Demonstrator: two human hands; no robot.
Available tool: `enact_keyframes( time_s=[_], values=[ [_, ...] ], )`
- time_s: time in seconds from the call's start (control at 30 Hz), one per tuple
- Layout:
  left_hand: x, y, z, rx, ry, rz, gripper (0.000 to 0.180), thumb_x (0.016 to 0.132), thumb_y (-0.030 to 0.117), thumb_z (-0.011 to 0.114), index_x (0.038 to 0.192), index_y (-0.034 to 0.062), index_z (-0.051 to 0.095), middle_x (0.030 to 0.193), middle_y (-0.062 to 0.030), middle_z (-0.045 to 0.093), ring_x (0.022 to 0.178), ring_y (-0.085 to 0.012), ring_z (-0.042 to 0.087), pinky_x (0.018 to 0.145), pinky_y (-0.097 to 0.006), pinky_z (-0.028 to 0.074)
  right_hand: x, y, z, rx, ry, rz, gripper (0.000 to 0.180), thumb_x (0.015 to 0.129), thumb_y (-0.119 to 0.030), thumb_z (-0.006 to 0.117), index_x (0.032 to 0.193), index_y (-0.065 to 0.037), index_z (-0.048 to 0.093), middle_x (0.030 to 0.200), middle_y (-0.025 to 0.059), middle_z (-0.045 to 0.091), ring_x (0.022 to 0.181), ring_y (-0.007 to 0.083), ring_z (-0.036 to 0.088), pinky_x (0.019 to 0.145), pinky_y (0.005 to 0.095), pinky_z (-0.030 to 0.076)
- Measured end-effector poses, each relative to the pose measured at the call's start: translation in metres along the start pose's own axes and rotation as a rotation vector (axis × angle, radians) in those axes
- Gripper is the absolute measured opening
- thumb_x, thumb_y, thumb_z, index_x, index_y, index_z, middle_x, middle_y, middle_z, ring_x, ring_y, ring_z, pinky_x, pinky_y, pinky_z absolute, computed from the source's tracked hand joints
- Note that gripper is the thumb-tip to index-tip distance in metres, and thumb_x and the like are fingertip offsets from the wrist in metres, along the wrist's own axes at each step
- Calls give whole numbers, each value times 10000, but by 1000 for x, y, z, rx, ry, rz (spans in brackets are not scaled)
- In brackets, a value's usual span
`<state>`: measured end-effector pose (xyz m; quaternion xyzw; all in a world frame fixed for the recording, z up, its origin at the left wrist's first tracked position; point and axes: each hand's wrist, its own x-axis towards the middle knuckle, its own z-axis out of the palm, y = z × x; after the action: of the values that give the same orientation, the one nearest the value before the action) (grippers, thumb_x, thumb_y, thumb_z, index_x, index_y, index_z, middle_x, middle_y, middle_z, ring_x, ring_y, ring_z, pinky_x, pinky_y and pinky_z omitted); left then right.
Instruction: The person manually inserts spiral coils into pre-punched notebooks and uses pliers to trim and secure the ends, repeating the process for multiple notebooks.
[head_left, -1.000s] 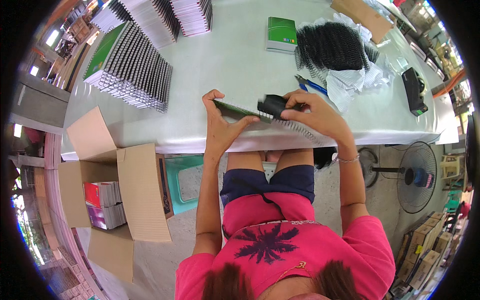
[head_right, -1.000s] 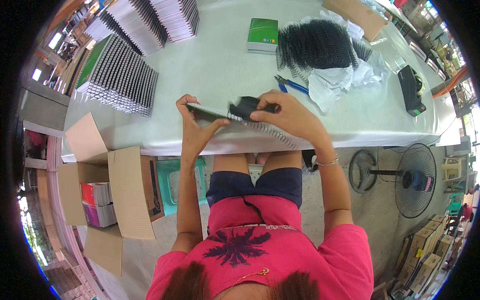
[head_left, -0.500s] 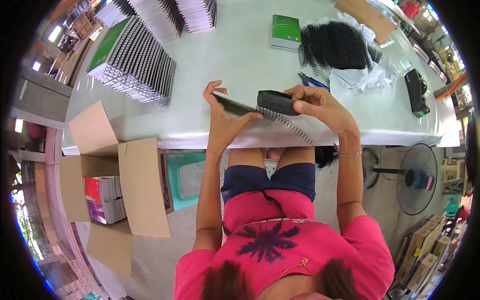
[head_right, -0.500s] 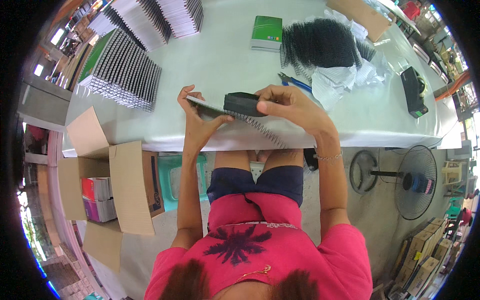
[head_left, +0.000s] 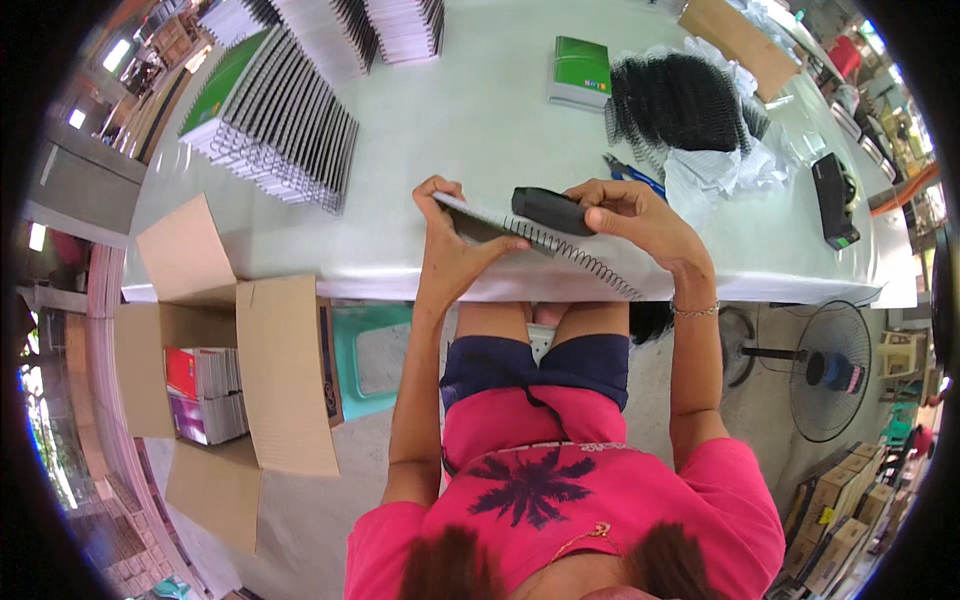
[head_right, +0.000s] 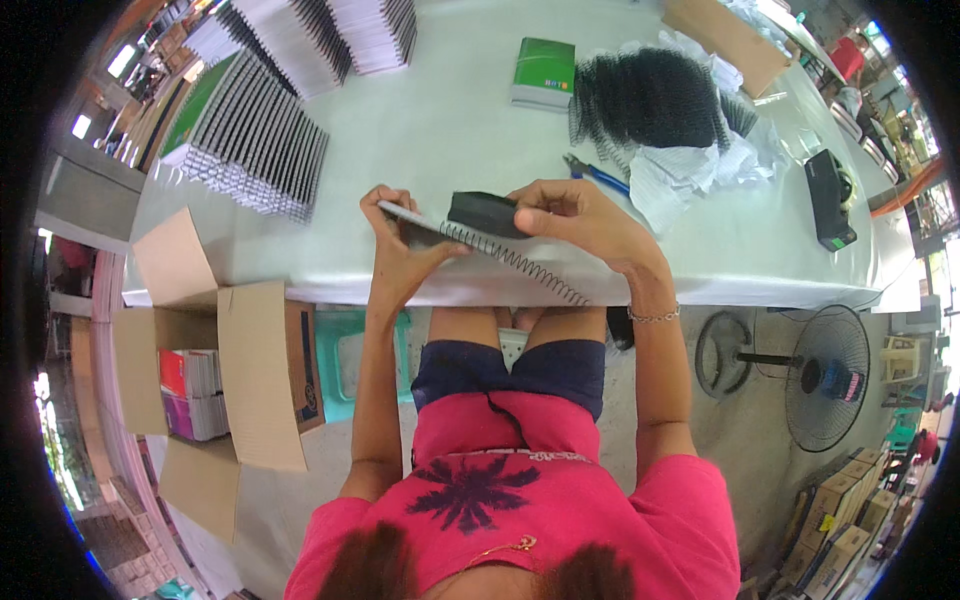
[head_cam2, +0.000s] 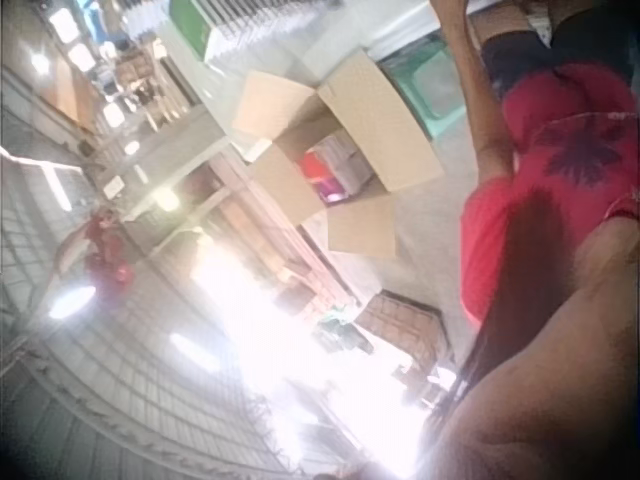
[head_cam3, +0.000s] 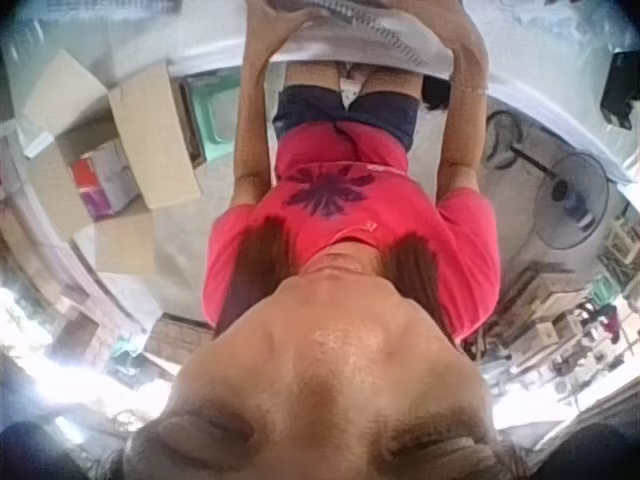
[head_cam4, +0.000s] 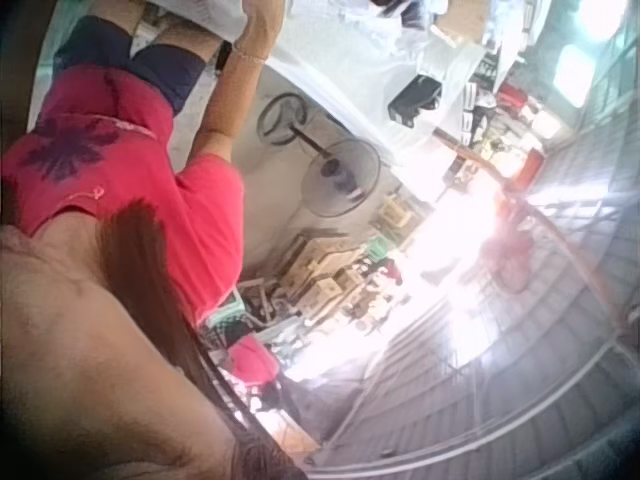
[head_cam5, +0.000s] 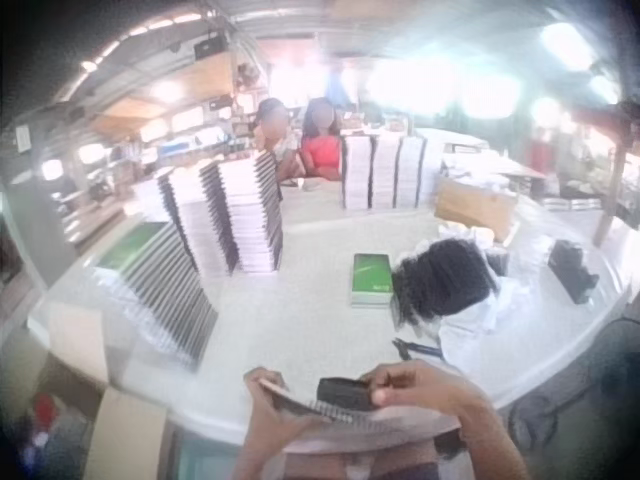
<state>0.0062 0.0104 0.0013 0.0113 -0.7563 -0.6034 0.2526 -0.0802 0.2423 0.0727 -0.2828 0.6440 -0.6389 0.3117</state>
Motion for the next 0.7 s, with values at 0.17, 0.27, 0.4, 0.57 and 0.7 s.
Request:
enact_keyframes(
  time_s=[0.17, 0.27, 0.4, 0.57, 0.7],
  values=[
    [-3, 0, 1, -85, 12, -113, 1013, 509, 226, 986, 1191, 91, 249, 1054, -85, 341, 979, -217, 424, 881, -329, 402, -2, -23, 9, -242, -85, -122, 336, 863, -312, 752, 966, 0, 684, 1017, 61, 670, 922, 124, 570, 850, 281, 445],
    [-3, -2, -1, 1, 5, -19, 966, 543, 166, 959, 1189, 95, 244, 1042, -82, 343, 971, -214, 424, 879, -326, 400, -2, -31, 14, -356, -35, -90, 328, 850, -311, 759, 944, -6, 680, 1034, 77, 664, 927, 145, 576, 865, 298, 443],
    [-5, -2, 1, -31, -2, -12, 950, 548, 137, 950, 1178, 95, 240, 1014, -75, 348, 952, -207, 420, 870, -322, 396, 2, -34, 12, -309, -81, -5, 297, 845, -276, 769, 897, -9, 648, 1150, 99, 621, 971, 145, 546, 894, 293, 435],
    [-4, 2, 5, -181, 9, -99, 991, 517, 195, 981, 1165, 90, 240, 1006, -76, 355, 950, -205, 417, 883, -326, 395, 2, -32, 14, -288, -190, -142, 284, 855, -285, 760, 909, -22, 667, 1094, 66, 631, 938, 157, 564, 872, 305, 444],
    [-4, -10, -3, -26, -27, 27, 1000, 519, 210, 983, 1176, 83, 239, 1015, -78, 366, 961, -211, 432, 900, -331, 402, 25, -17, 9, -834, 114, 2, 284, 869, -299, 739, 936, -27, 690, 982, 69, 645, 944, 182, 584, 869, 338, 455]
  ],
)
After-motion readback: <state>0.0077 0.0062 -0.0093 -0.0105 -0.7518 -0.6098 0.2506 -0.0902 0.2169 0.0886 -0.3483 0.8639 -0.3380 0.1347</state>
